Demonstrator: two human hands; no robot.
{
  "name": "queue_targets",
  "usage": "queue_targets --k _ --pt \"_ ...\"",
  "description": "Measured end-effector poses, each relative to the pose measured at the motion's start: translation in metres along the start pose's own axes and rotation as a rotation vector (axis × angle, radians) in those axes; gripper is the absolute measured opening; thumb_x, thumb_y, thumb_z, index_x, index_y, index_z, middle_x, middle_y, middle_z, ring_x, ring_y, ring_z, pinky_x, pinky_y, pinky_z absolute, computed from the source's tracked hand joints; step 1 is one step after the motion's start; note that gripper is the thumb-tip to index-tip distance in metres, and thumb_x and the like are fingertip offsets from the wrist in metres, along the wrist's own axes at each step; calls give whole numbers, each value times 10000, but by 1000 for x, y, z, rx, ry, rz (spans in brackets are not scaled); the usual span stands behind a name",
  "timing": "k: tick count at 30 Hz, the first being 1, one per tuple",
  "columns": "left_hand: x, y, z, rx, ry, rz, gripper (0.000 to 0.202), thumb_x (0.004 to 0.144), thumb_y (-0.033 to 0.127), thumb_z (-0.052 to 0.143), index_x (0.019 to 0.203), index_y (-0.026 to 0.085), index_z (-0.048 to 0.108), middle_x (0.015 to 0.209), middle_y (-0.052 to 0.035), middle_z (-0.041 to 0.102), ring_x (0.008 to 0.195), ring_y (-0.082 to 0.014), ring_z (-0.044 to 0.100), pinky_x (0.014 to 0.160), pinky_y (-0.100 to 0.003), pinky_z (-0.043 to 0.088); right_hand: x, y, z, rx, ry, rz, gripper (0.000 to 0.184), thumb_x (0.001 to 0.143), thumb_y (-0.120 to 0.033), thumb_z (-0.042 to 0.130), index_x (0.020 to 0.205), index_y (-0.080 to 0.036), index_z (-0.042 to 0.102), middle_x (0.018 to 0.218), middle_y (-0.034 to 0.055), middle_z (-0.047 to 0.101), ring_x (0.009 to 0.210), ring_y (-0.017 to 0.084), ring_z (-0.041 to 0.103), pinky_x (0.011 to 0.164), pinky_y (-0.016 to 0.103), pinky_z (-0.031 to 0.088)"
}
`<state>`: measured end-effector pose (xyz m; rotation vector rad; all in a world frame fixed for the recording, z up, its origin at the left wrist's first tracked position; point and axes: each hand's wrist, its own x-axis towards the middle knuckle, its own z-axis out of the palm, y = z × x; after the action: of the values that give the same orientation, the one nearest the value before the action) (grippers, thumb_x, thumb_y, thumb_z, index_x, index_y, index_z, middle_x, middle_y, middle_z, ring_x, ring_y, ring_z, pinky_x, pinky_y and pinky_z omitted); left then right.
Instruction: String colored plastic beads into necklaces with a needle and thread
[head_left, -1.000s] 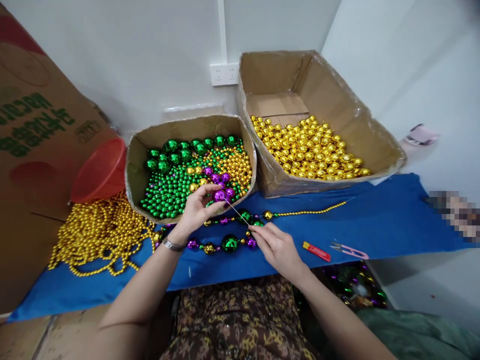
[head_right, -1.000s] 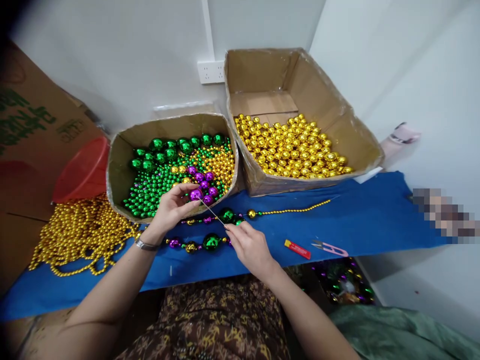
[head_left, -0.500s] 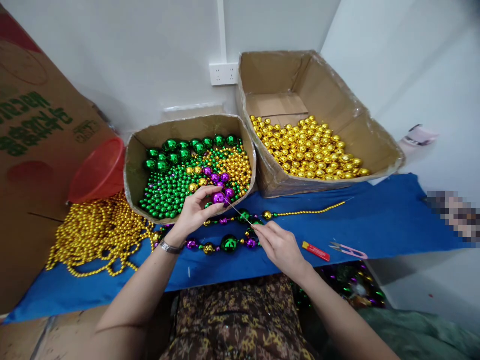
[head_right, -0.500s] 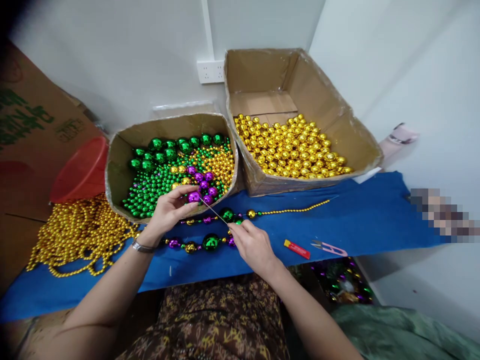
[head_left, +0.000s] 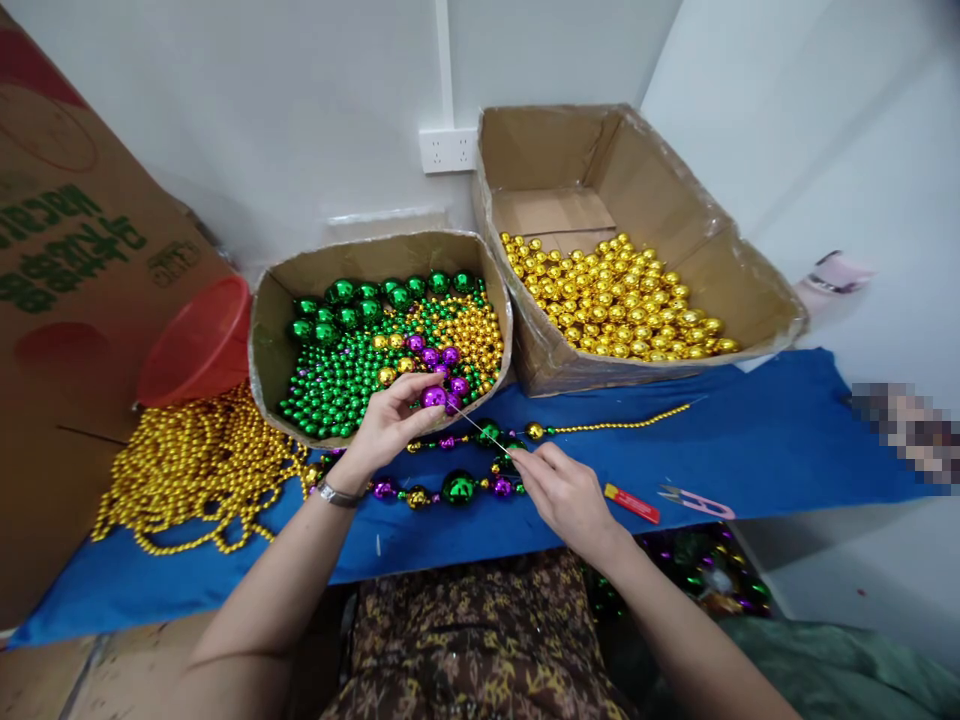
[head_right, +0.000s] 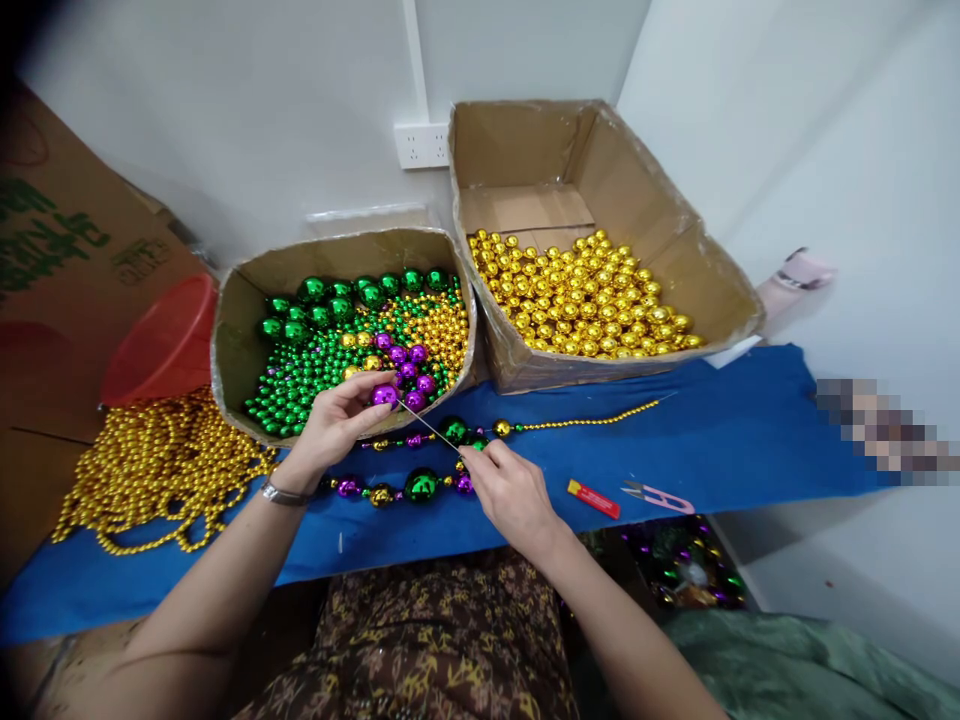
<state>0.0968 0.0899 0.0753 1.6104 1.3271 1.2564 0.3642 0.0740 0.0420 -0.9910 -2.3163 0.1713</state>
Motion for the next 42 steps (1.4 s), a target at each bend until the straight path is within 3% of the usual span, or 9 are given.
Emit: queue_targets --k 4,11,19,23,31,35,42 --pt "0 3 1 -43 -4 -25 433 783 307 716 1194 194 635 1178 -98 643 1073 -206 603 952 -357 488 0 0 -1 -29 -6 -10 280 979 -217 424 1119 -182 664 781 39 616 682 115 621 632 213 482" --pt "-4 4 19 -243 -34 -70 421 656 257 815 1018 180 614 983 -63 668 878 -160 632 755 -282 545 3 -2 3 -154 -23 -24 261 954 -175 465 1105 -188 676 771 44 606 654 118 595 632 216 467" --pt "-9 -5 32 -455 52 -226 358 635 251 825 923 167 630 847 -16 647 734 -109 596 649 -207 507 1 -1 7 -61 -27 -13 247 965 -209 458 1082 -190 675 784 39 605 697 119 613 650 205 471" --pt "-10 -1 38 -581 82 -307 371 645 293 823 914 160 603 799 -7 639 712 -125 638 660 -245 547 0 -3 11 -52 -13 -11 245 964 -203 457 1084 -187 669 782 38 608 702 121 617 648 208 470" --pt "-13 6 40 -632 121 -345 402 629 297 835 906 159 578 745 -11 673 692 -139 670 630 -242 552 0 -9 13 31 -47 -2 268 975 -199 416 1089 -183 658 788 41 601 698 124 623 657 213 489" --pt "-14 7 40 -564 162 -316 402 618 278 841 897 155 579 698 6 660 612 -114 640 606 -233 543 0 -11 16 -33 -28 -4 262 966 -191 431 1087 -195 664 776 43 596 699 132 619 654 219 487" --pt "-15 10 38 -559 186 -299 401 608 274 845 891 155 585 733 6 653 653 -119 641 626 -247 558 1 -12 16 23 -24 -15 263 970 -181 417 1086 -191 652 802 41 612 720 131 631 671 227 490"
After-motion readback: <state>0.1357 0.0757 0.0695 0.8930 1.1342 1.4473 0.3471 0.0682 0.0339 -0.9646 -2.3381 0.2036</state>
